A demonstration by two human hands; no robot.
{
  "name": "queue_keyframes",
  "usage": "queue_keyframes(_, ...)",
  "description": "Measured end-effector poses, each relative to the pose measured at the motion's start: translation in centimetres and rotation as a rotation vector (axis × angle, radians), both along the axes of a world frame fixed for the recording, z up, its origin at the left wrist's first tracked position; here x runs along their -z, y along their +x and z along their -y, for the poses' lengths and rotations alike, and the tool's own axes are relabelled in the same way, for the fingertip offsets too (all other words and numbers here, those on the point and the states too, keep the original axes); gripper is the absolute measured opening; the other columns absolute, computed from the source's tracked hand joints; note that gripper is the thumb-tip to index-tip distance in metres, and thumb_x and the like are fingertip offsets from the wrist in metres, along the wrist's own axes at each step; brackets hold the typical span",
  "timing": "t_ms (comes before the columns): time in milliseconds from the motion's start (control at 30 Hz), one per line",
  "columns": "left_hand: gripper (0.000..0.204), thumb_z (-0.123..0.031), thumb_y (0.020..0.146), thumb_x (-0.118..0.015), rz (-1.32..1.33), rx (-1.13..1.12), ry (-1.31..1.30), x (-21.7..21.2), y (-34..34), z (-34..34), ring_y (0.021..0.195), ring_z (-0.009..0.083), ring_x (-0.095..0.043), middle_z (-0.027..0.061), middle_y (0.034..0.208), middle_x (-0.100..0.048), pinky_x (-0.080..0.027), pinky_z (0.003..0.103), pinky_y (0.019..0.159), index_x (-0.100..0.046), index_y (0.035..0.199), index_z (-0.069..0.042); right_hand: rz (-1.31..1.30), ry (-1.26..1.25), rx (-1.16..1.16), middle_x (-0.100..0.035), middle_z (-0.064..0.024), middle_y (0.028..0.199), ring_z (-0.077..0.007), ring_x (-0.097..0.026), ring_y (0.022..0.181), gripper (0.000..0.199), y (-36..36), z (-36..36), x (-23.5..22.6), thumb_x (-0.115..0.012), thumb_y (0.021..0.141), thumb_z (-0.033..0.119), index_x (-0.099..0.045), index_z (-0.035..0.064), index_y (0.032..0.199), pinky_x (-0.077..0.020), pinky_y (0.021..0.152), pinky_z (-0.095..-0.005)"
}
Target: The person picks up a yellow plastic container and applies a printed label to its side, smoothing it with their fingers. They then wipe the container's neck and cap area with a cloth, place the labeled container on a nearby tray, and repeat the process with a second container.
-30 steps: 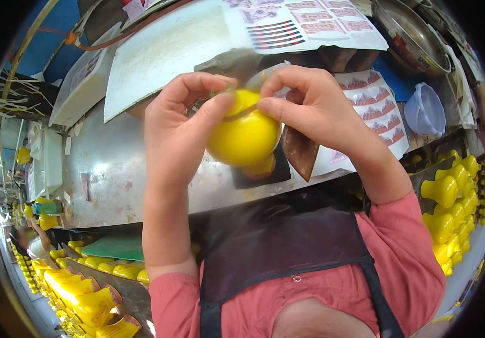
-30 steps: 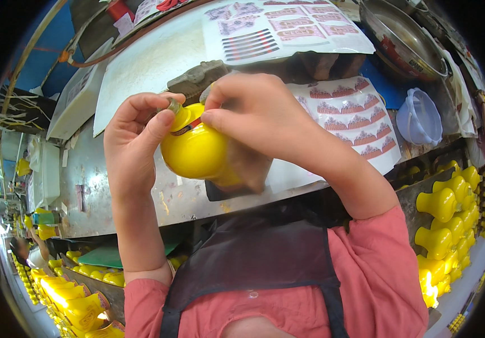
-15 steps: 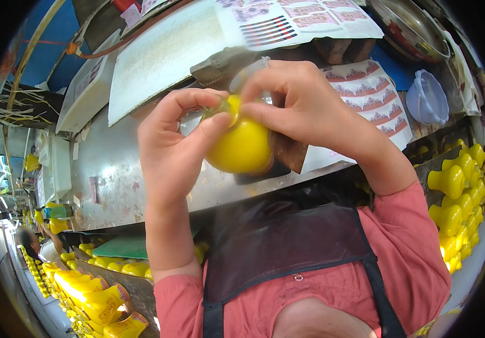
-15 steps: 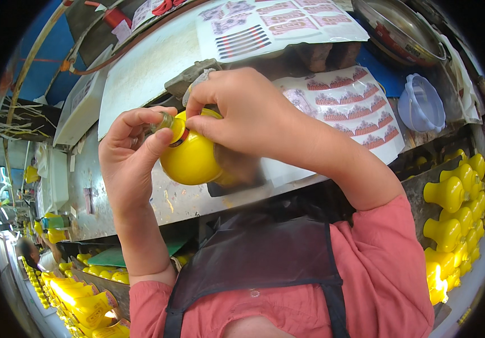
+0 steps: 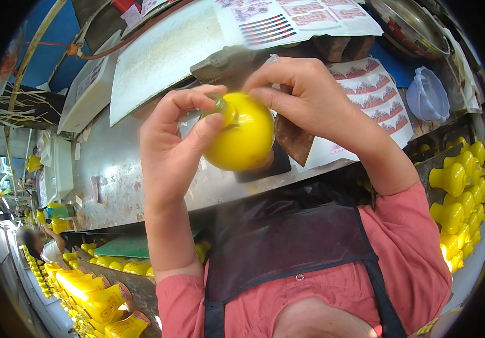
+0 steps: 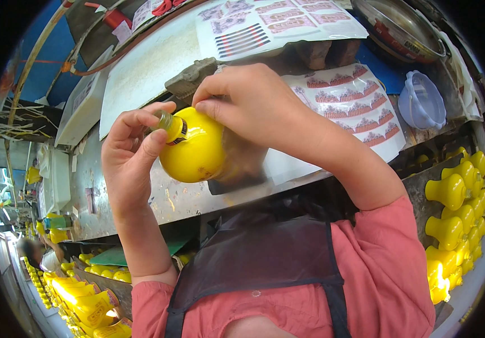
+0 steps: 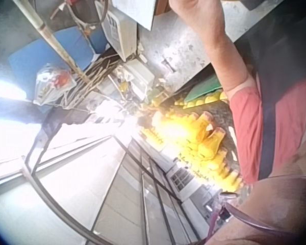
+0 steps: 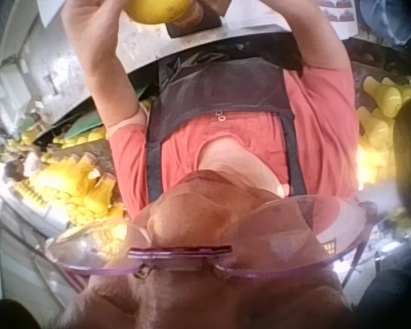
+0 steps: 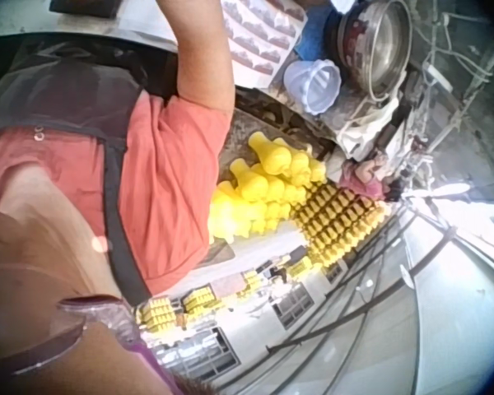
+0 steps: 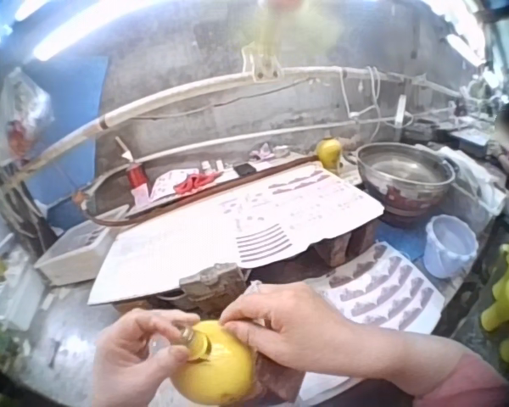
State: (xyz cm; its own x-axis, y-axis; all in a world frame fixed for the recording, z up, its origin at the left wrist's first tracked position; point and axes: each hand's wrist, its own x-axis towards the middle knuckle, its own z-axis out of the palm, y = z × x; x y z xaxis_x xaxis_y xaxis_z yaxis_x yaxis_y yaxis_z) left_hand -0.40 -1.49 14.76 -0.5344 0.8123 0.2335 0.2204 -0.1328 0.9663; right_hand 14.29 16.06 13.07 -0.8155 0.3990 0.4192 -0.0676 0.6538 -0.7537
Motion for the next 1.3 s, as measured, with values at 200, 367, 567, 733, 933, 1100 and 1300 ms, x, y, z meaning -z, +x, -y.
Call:
queue_keyframes(200,0.020,-0.004,0.084,-0.079,-0.190,0.027,-0.018,0.2,-0.7,-0.3,0.105,0.0167,-0.064,0.0127,0.114,-0.072,-0.049,0.031,0.097,-0.067,0.098,0.001,0.001,0.026,-0.094,-0.071,-0.0139,0.083,-0.0264,-0.066,0.076,0.020,-0.4,-0.4,0.2,-0.074,0.087,0.018,-0.078,0.0053,0.101,-0.0516,0.070,-0.0352)
queue_keyframes(367,0.027,-0.005,0.086,-0.079,-0.048,0.075,-0.032,0.9,-1.7,-0.2,0.114,0.0190,-0.064,0.0145,0.123,-0.070,-0.049,0.033,0.101,-0.068,0.111,0.000,-0.001,0.079,-0.151,-0.071,-0.0094,0.080,-0.0157,-0.062,0.071,0.018,-1.4,-0.9,-0.1,-0.077,0.085,0.014,-0.080,0.0046,0.100,-0.0499,0.065,-0.0289)
queue_keyframes(567,0.036,-0.008,0.081,-0.080,-0.247,0.123,-0.097,1.1,-4.2,0.0,0.110,0.0144,-0.061,0.0066,0.120,-0.070,-0.044,0.030,0.098,-0.069,0.115,-0.003,0.101,-0.006,-0.193,-0.075,-0.0174,0.087,-0.0304,-0.072,0.079,0.029,-3.0,-1.5,-0.7,-0.078,0.081,0.025,-0.079,0.0014,0.097,-0.0556,0.074,-0.0354)
queue_keyframes(733,0.034,-0.007,0.078,-0.079,-0.235,0.063,-0.118,1.1,-4.0,-0.3,0.103,0.0110,-0.059,0.0016,0.112,-0.070,-0.042,0.027,0.095,-0.070,0.111,-0.003,0.111,0.018,-0.142,-0.074,-0.0185,0.085,-0.0300,-0.071,0.075,0.033,-3.3,-0.9,-0.9,-0.079,0.079,0.029,-0.079,0.0001,0.095,-0.0558,0.072,-0.0358)
queue_keyframes(933,0.037,-0.003,0.078,-0.078,-0.161,0.044,-0.137,0.5,-3.1,-0.9,0.104,0.0128,-0.056,0.0010,0.109,-0.065,-0.043,0.029,0.099,-0.066,0.113,-0.005,0.109,-0.062,-0.163,-0.074,-0.0189,0.085,-0.0293,-0.071,0.075,0.030,-3.5,-1.2,-0.4,-0.072,0.086,0.026,-0.078,-0.0005,0.099,-0.0554,0.072,-0.0357)
queue_keyframes(1100,0.031,-0.005,0.079,-0.076,-0.199,-0.048,-0.137,0.3,-1.6,-1.7,0.101,0.0124,-0.056,0.0008,0.102,-0.064,-0.044,0.028,0.095,-0.063,0.106,-0.003,0.067,-0.137,-0.198,-0.074,-0.0192,0.087,-0.0282,-0.072,0.076,0.027,-3.6,-1.5,0.3,-0.066,0.091,0.021,-0.077,-0.0007,0.103,-0.0549,0.072,-0.0353)
queue_keyframes(1300,0.034,-0.007,0.080,-0.074,-0.291,-0.093,-0.146,1.0,-0.9,-2.3,0.102,0.0135,-0.055,0.0031,0.107,-0.061,-0.043,0.030,0.100,-0.059,0.110,-0.003,0.089,-0.154,-0.179,-0.074,-0.0196,0.088,-0.0273,-0.072,0.078,0.027,-3.4,-1.6,0.4,-0.065,0.090,0.020,-0.077,-0.0004,0.104,-0.0549,0.073,-0.0350)
